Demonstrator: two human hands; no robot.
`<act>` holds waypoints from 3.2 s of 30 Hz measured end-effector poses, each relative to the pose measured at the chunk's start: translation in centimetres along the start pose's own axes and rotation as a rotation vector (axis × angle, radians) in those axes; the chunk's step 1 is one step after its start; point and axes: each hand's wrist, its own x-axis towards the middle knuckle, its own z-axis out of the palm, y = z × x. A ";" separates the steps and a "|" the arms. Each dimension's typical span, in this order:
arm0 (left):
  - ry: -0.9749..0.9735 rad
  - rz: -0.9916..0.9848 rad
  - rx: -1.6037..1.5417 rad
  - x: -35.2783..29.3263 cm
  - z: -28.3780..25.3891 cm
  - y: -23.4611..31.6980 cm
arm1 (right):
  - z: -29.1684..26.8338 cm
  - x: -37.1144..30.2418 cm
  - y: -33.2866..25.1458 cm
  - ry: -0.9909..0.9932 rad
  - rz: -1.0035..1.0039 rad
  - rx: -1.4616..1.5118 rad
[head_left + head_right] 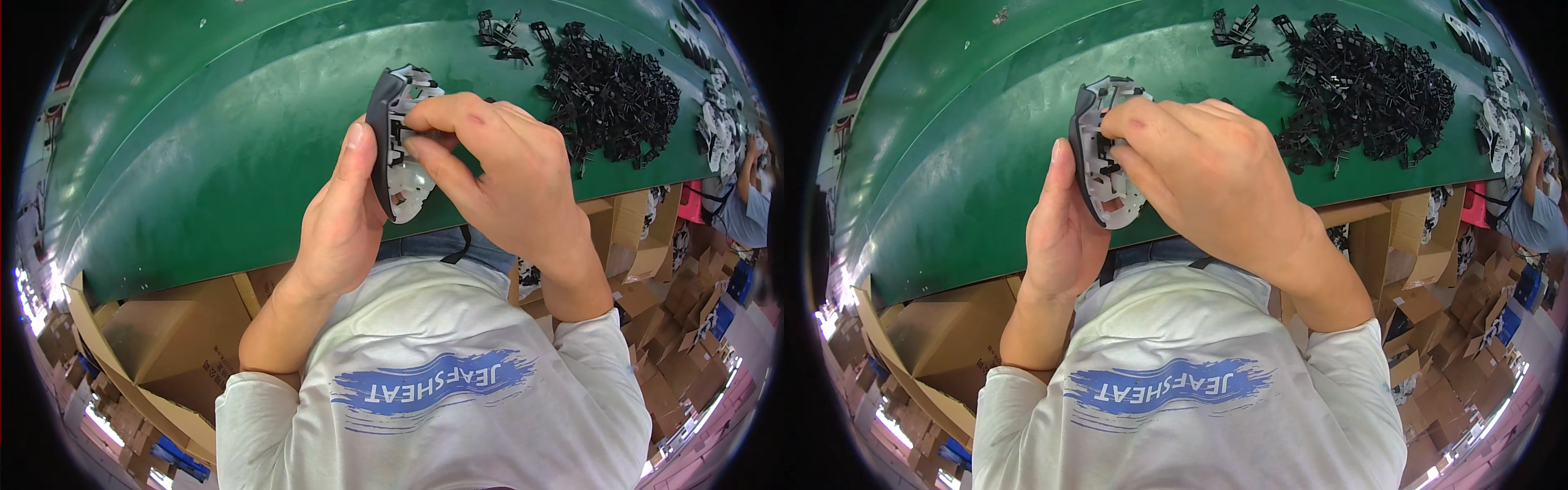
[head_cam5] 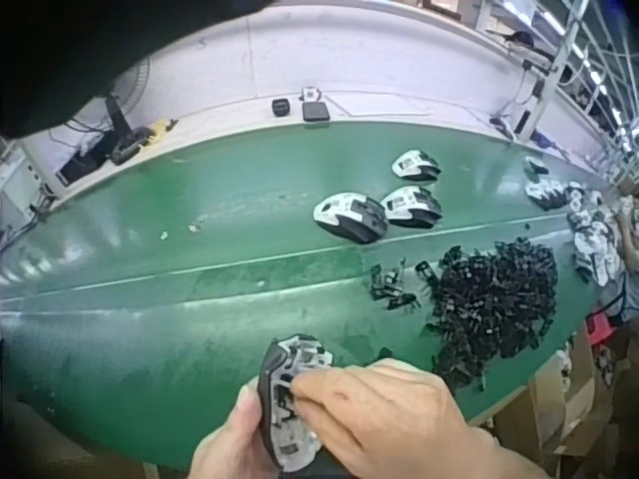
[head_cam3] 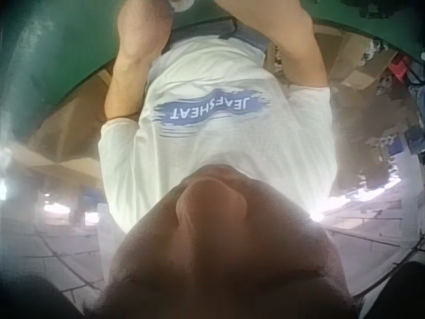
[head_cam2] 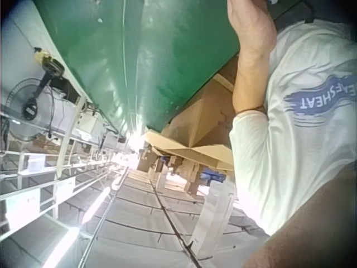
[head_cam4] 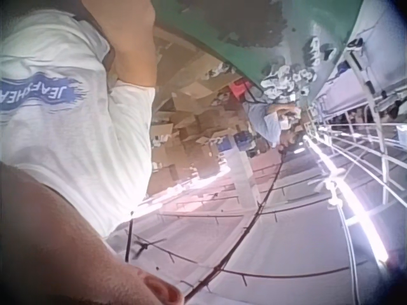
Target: The person assembles computer mouse components by picking up mouse shells and small plastic parts from a conveyor belt, inserting and pressing the parts into each shell by hand, and placing the assembled shells into a box.
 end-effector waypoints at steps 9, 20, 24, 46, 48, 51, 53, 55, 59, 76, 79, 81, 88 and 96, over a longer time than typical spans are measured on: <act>-0.213 0.001 -0.394 0.7 -1.8 -0.8 | -1.4 -1.4 -0.1 -0.053 -0.045 -0.061; -0.133 0.029 -0.121 0.1 0.0 -0.3 | 0.1 -1.5 -0.3 0.139 0.519 0.857; 0.092 0.094 0.245 0.0 -0.2 -0.5 | 1.0 -2.0 0.0 0.121 0.424 0.656; 0.239 0.433 0.597 1.2 -1.4 -3.0 | 4.5 -2.7 -0.1 0.110 0.192 0.275; 0.228 0.450 0.597 1.4 -1.3 -3.3 | 5.6 -2.5 0.7 0.225 0.052 0.196; 0.230 0.467 0.585 1.6 -1.3 -3.5 | 2.5 -1.1 -1.4 0.026 0.152 0.227; 0.228 0.469 0.572 2.0 -1.1 -3.7 | 3.2 -1.6 -0.7 0.102 0.100 0.276; 0.241 0.529 0.588 2.3 -1.3 -3.9 | 2.1 -1.0 -1.8 -0.032 0.334 0.347; 0.206 0.535 0.635 2.1 -1.2 -3.7 | 2.5 -1.6 -0.7 0.019 0.240 0.376; 0.072 0.055 0.361 0.3 -0.4 -0.8 | 0.5 -3.2 0.6 -0.192 0.321 0.463; 0.050 -0.022 0.229 0.4 -0.3 -0.6 | 1.2 -3.0 -1.2 -0.074 0.324 0.323; 0.052 -0.042 0.204 0.2 -0.2 -0.5 | 1.1 -3.2 -1.3 -0.077 0.346 0.356; 0.008 -0.071 -0.044 0.1 -0.5 -0.4 | -0.6 -3.2 -0.4 -0.081 0.453 0.593; 0.054 0.022 -0.217 -1.4 -1.3 0.7 | -2.0 -2.0 2.0 -0.182 0.440 -0.408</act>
